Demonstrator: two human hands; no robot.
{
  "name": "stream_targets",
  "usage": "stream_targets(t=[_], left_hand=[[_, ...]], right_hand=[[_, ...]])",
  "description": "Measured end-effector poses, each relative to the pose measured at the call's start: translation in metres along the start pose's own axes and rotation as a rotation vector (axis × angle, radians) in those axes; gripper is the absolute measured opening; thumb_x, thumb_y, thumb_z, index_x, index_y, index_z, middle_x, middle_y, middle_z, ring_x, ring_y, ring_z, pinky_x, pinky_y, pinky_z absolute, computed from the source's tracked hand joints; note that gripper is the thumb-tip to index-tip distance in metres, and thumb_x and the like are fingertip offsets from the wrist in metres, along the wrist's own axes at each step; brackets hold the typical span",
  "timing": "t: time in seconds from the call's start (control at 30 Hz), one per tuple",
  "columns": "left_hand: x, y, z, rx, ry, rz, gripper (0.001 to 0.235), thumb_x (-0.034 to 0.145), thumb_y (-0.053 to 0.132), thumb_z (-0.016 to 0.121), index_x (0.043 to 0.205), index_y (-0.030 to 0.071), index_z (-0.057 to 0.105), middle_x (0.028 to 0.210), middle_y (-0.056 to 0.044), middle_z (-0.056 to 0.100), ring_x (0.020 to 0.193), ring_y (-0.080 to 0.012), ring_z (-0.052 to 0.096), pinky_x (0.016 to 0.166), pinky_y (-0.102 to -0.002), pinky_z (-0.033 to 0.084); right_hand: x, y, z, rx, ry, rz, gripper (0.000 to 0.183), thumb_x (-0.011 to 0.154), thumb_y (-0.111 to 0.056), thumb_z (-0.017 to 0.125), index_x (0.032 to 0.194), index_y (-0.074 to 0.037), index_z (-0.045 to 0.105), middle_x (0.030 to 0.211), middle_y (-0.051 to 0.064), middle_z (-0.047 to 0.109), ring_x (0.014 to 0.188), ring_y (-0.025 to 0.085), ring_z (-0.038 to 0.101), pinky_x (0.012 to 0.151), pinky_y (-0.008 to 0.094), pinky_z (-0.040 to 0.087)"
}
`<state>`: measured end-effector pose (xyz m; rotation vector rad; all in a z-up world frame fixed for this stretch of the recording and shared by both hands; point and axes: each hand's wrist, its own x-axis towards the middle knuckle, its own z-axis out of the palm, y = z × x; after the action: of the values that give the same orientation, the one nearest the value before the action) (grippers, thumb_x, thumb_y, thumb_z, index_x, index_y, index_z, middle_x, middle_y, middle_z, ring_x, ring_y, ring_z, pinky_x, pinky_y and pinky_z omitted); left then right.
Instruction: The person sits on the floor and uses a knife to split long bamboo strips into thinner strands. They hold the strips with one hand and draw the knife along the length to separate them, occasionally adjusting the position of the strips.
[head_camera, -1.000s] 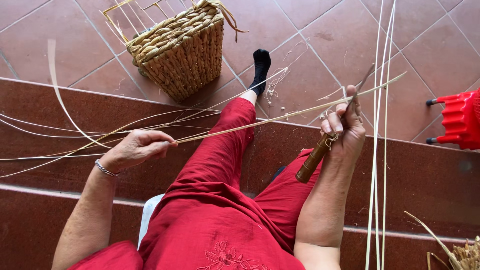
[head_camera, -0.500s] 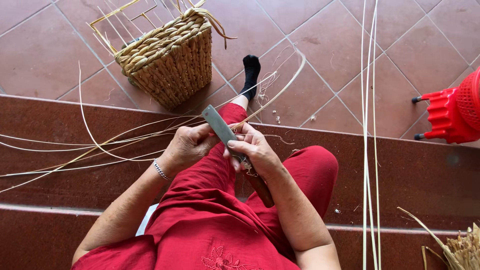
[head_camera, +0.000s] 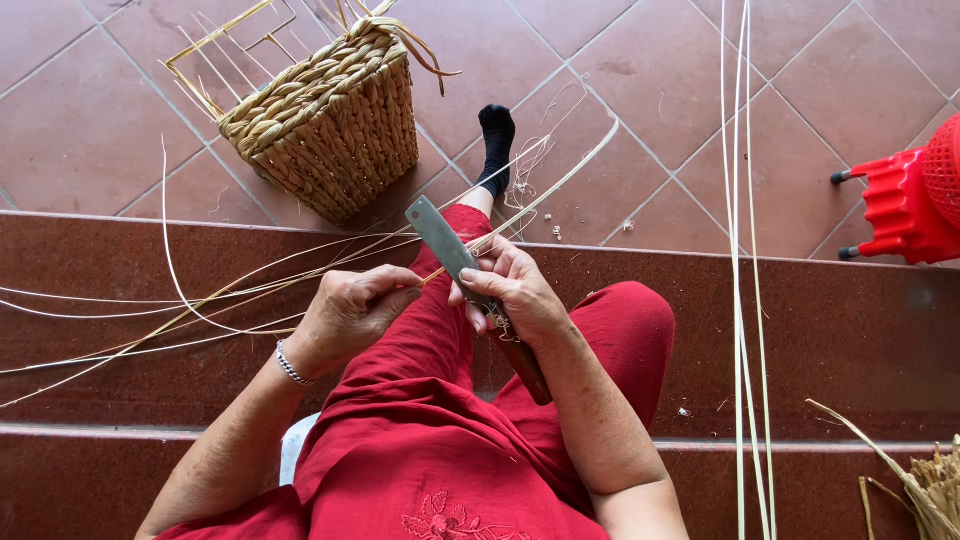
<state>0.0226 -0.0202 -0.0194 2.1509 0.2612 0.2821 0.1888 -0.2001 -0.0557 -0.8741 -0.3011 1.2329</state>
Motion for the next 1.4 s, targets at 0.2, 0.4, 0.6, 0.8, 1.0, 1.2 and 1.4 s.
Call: stream_targets(t=[0.2,0.4,0.6,0.8,1.0,1.2,1.4], left_hand=[[-0.003,0.004,-0.004,0.053,-0.033,-0.026,0.016,0.089,0.013,0.078,0.104,0.008,0.076,0.072,-0.010,0.074,0.057,-0.0123,0.070,0.054,-0.028,0.055],[-0.005,0.006,-0.008,0.075,-0.027,-0.005,0.015,0.088,0.013,0.078,0.101,0.008,0.076,0.078,-0.010,0.076,0.059,-0.0133,0.073,0.055,-0.028,0.057],[-0.008,0.007,-0.012,0.035,-0.030,0.033,0.017,0.087,0.012,0.078,0.103,0.006,0.076,0.092,-0.009,0.080,0.070,-0.0128,0.077,0.061,-0.026,0.061],[-0.017,0.004,-0.018,0.030,-0.039,-0.067,0.015,0.087,0.011,0.077,0.101,0.006,0.077,0.088,-0.007,0.081,0.067,-0.0103,0.076,0.060,-0.025,0.060],[-0.031,-0.005,-0.031,-0.008,-0.051,-0.169,0.015,0.086,0.012,0.077,0.100,0.007,0.078,0.079,-0.005,0.081,0.063,-0.0096,0.073,0.057,-0.024,0.059],[-0.050,-0.016,-0.047,0.077,-0.026,-0.261,0.014,0.085,0.010,0.078,0.099,0.008,0.080,0.067,-0.002,0.076,0.053,-0.0053,0.063,0.049,-0.024,0.052],[-0.069,-0.045,-0.058,-0.034,-0.013,-0.357,0.014,0.087,0.008,0.076,0.100,0.006,0.080,0.063,-0.001,0.069,0.052,-0.0058,0.057,0.045,-0.025,0.046]], right_hand=[[0.000,-0.005,-0.003,-0.027,0.022,-0.018,0.027,0.098,-0.002,0.063,0.121,0.003,0.050,0.084,0.020,0.072,0.049,0.017,0.063,0.041,0.023,0.048],[0.002,-0.008,-0.007,-0.029,0.015,-0.043,0.027,0.098,-0.002,0.064,0.119,0.003,0.049,0.085,0.020,0.072,0.050,0.017,0.064,0.044,0.025,0.051],[0.002,-0.011,-0.015,-0.054,0.078,-0.073,0.025,0.097,-0.002,0.063,0.119,0.003,0.051,0.084,0.021,0.073,0.050,0.016,0.064,0.042,0.025,0.051],[0.002,-0.018,-0.027,-0.052,0.089,-0.160,0.021,0.099,-0.001,0.063,0.116,0.003,0.051,0.084,0.021,0.072,0.051,0.016,0.064,0.043,0.025,0.050],[0.000,-0.024,-0.033,-0.066,0.150,-0.177,0.018,0.098,0.000,0.061,0.113,0.001,0.051,0.082,0.020,0.072,0.048,0.016,0.063,0.039,0.025,0.049],[0.001,-0.030,-0.041,-0.010,0.151,-0.248,0.017,0.100,0.001,0.060,0.114,0.001,0.049,0.084,0.021,0.072,0.049,0.017,0.064,0.041,0.026,0.050],[-0.001,-0.030,-0.038,0.009,0.165,-0.241,0.018,0.099,0.002,0.060,0.113,0.000,0.049,0.084,0.020,0.072,0.049,0.017,0.063,0.040,0.026,0.050]])
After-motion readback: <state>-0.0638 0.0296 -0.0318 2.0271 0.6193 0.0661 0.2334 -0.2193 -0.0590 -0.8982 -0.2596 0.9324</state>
